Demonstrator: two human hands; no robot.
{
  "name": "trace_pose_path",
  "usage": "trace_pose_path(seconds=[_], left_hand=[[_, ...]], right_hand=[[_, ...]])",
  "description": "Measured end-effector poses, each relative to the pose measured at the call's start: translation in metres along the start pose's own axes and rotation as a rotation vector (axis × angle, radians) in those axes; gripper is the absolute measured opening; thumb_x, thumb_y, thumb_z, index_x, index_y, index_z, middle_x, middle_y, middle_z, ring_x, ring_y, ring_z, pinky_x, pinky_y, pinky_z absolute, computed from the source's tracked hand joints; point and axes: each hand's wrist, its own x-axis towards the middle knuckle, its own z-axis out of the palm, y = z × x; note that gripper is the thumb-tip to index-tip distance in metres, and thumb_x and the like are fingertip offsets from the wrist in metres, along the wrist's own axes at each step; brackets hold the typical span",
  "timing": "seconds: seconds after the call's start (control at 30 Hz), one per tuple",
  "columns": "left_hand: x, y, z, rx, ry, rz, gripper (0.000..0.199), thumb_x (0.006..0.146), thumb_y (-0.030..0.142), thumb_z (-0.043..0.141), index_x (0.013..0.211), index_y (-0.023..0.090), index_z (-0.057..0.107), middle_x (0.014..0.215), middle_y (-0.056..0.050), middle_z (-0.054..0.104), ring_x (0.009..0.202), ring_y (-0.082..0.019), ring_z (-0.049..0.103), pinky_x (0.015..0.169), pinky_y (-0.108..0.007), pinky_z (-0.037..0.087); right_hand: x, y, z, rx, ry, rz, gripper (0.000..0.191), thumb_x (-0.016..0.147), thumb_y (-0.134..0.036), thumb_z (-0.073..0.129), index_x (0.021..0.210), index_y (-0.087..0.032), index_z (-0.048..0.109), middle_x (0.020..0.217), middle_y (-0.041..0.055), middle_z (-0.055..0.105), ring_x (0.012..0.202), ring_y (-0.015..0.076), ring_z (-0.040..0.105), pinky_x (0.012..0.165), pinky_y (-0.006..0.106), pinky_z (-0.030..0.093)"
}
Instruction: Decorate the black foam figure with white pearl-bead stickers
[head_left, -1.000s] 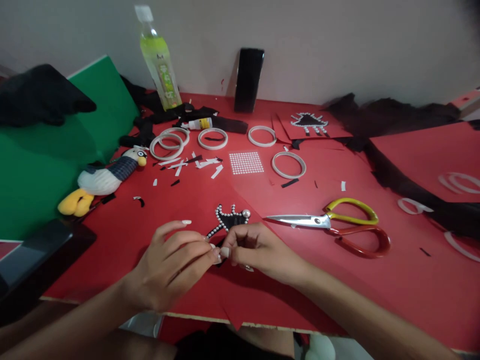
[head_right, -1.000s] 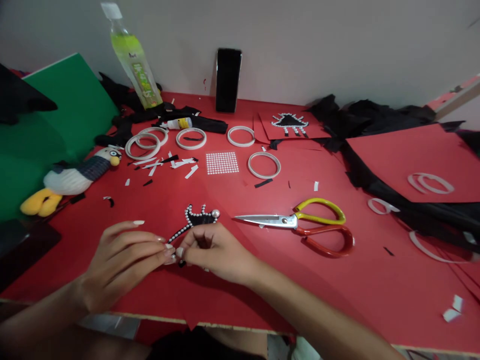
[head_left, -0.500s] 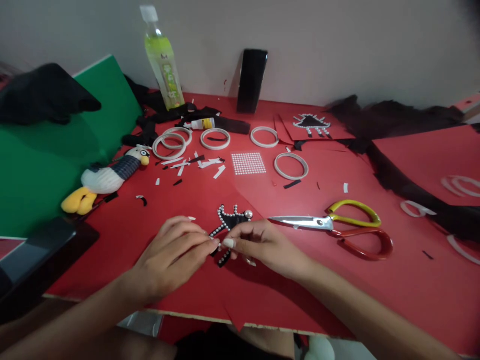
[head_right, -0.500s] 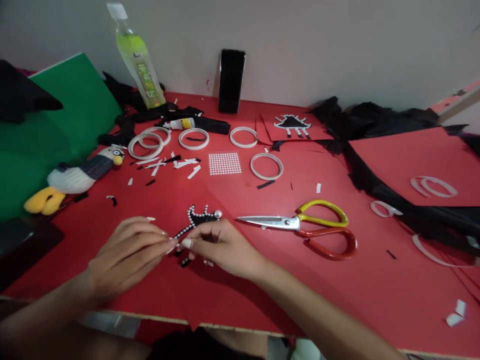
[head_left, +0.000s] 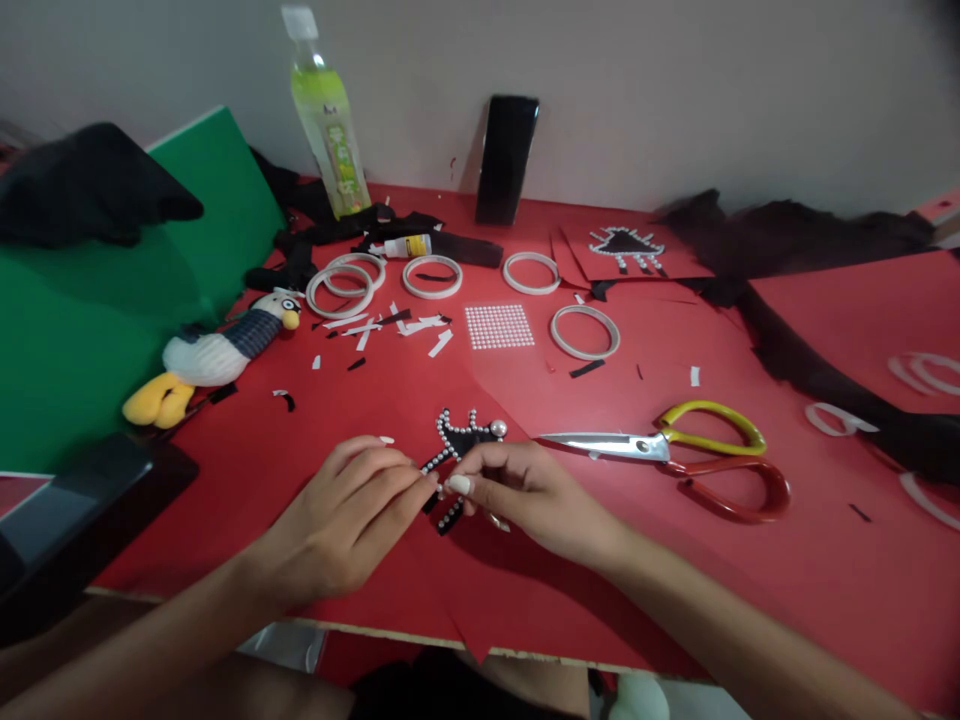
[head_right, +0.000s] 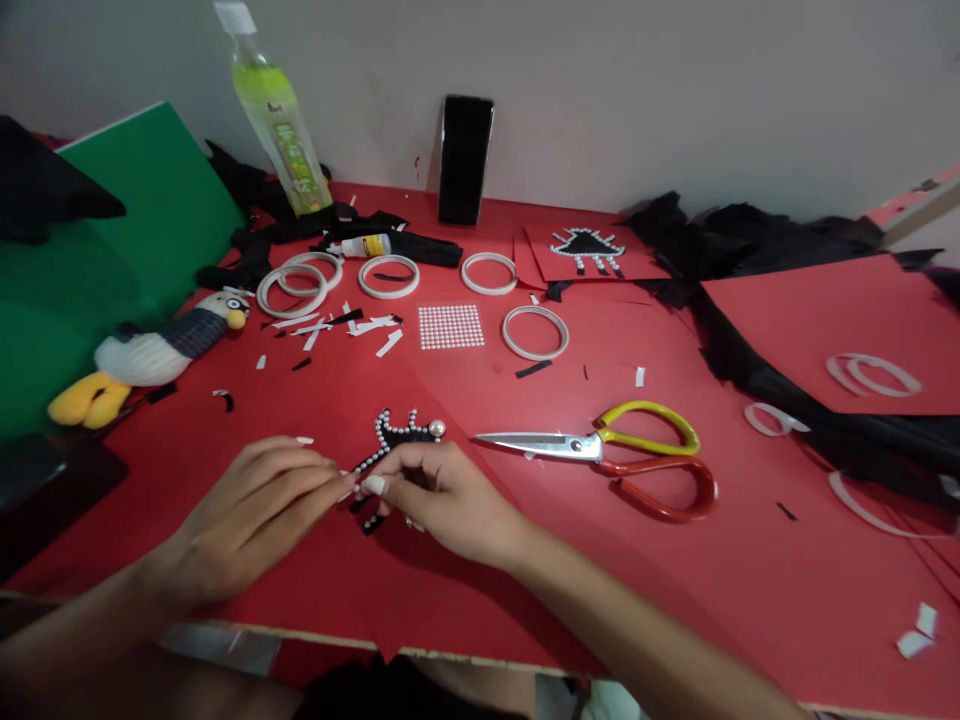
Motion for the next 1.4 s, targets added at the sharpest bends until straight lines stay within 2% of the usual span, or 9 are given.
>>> trace_pose_path(seconds=[0.2,0.43,0.7,1.0,1.1,1.27,1.4], left_hand=[[0.002,0.003,-0.004,0.018,0.014,-0.029,0.023,0.084,0.004,0.052,0.106,0.007,0.059,0.093,-0.010,0.067,0.094,-0.023,0.056,0.086,-0.044,0.047],[-0.001,0.005,-0.003,0.017,0.015,-0.024,0.028,0.090,0.008,0.038,0.107,0.010,0.060,0.095,-0.010,0.067,0.094,-0.022,0.057,0.088,-0.044,0.045],[0.005,0.007,-0.008,0.136,-0.037,0.093,0.037,0.089,0.006,0.028,0.102,0.006,0.064,0.092,-0.012,0.067,0.093,-0.022,0.057,0.092,-0.043,0.041],[0.000,0.012,-0.004,0.238,-0.084,0.195,0.036,0.088,0.005,0.031,0.103,0.004,0.064,0.096,-0.013,0.067,0.096,-0.024,0.059,0.091,-0.044,0.043],[0.000,0.010,-0.002,0.193,-0.083,0.153,0.035,0.089,0.006,0.031,0.104,0.005,0.063,0.097,-0.013,0.067,0.097,-0.023,0.058,0.091,-0.044,0.043],[0.001,0.005,-0.001,0.057,0.001,-0.023,0.030,0.090,0.007,0.040,0.113,0.011,0.058,0.097,-0.009,0.068,0.098,-0.021,0.058,0.091,-0.044,0.044],[0.000,0.005,-0.003,0.026,0.044,-0.073,0.030,0.089,0.006,0.043,0.114,0.012,0.058,0.098,-0.009,0.068,0.098,-0.021,0.058,0.090,-0.044,0.046]], right_hand=[[-0.001,0.002,0.003,-0.032,0.034,-0.051,0.032,0.082,-0.047,0.060,0.078,-0.016,0.061,0.064,-0.0037,0.054,0.053,0.0059,0.042,0.049,0.020,0.032],[-0.001,0.002,0.005,0.004,0.024,-0.044,0.032,0.082,-0.047,0.060,0.078,-0.015,0.062,0.064,-0.0038,0.054,0.051,0.0056,0.041,0.048,0.021,0.031],[-0.002,0.002,0.004,0.021,0.020,-0.021,0.033,0.081,-0.048,0.061,0.077,-0.016,0.061,0.063,-0.0038,0.054,0.051,0.0054,0.040,0.047,0.020,0.030],[0.000,0.003,0.007,0.009,0.020,-0.061,0.033,0.082,-0.048,0.059,0.077,-0.016,0.062,0.064,-0.0034,0.054,0.051,0.0055,0.041,0.047,0.020,0.031],[0.000,0.002,0.005,-0.015,0.035,-0.056,0.032,0.083,-0.047,0.058,0.078,-0.016,0.062,0.065,-0.0030,0.054,0.052,0.0058,0.042,0.047,0.020,0.031],[0.002,0.000,-0.002,-0.052,0.056,-0.061,0.025,0.085,-0.040,0.057,0.079,-0.015,0.061,0.065,-0.0029,0.053,0.053,0.0064,0.042,0.049,0.021,0.032],[0.003,0.001,-0.003,-0.109,0.071,-0.077,0.022,0.087,-0.035,0.054,0.075,-0.017,0.058,0.060,-0.0050,0.046,0.052,0.0069,0.039,0.049,0.021,0.031]])
